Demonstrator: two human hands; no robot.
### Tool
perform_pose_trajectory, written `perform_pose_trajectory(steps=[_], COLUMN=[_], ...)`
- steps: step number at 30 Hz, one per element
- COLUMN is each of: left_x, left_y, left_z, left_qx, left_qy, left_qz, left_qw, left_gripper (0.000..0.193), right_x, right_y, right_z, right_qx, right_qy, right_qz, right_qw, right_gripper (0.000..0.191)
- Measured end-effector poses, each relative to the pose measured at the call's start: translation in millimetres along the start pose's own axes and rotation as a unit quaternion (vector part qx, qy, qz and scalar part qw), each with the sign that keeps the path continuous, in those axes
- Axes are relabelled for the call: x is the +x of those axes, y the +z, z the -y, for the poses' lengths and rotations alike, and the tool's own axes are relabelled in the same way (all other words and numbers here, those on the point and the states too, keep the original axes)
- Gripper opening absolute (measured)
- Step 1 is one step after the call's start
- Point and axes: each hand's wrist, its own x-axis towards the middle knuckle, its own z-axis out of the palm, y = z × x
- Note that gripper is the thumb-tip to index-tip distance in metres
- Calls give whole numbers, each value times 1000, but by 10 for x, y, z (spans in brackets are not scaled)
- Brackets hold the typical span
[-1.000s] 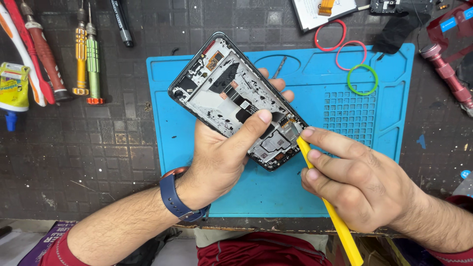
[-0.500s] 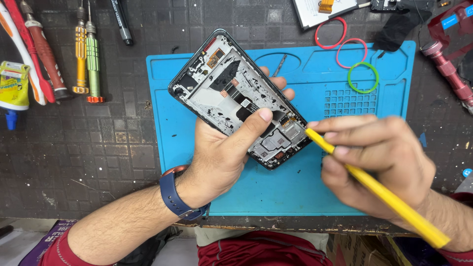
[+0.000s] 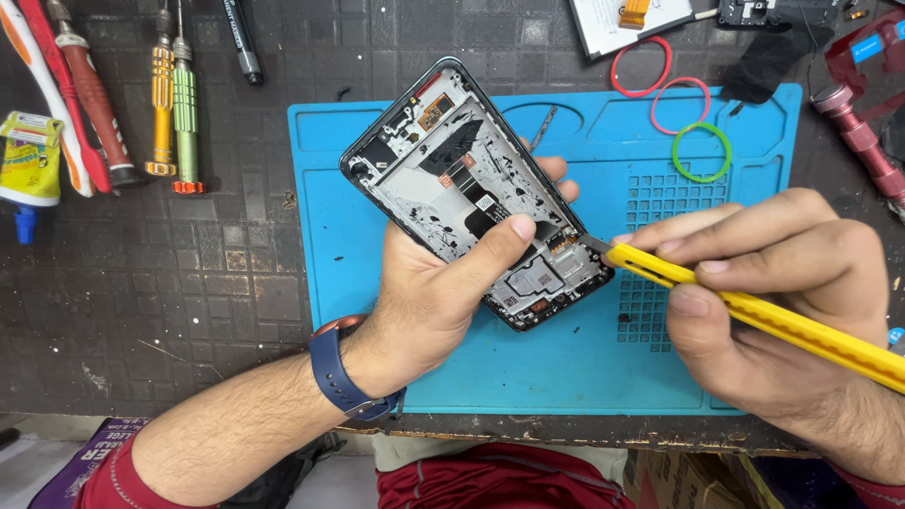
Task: The person removes old adhesive residue from the inside of a disassembled smartphone frame. They first pick at the residue with tweezers, then use a yellow pry tool to scrape the adhesive off the frame edges, holding the phone in one hand while working around its perimeter.
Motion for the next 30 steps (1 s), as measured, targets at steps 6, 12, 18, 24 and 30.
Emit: perform_pose_trajectory(steps=[6, 12, 18, 24, 30], left_x=[8, 10, 15, 22, 23], left_y=[12, 9, 2, 9, -10], left_z=[-20, -31, -32, -23, -26], left_qx=[12, 11, 9, -10, 19], left_qy=[0, -8, -10, -23, -16], left_qz=[8, 18, 22, 21, 28], left_qw=[1000, 1000, 1000, 999, 999], left_gripper=[31, 40, 42, 43, 41], right_x=[2, 1, -4, 5, -27], right_y=[-47, -29, -22, -26, -19], right_z=[-4, -48, -21, -37, -65], right_qx=[-50, -43, -49, -68, -57], right_qy=[-21, -29, -21, -31, -32], right_qz=[-5, -15, -11, -11, -21], right_qw=[999, 999, 999, 997, 998], right_gripper=[26, 27, 28, 28, 29])
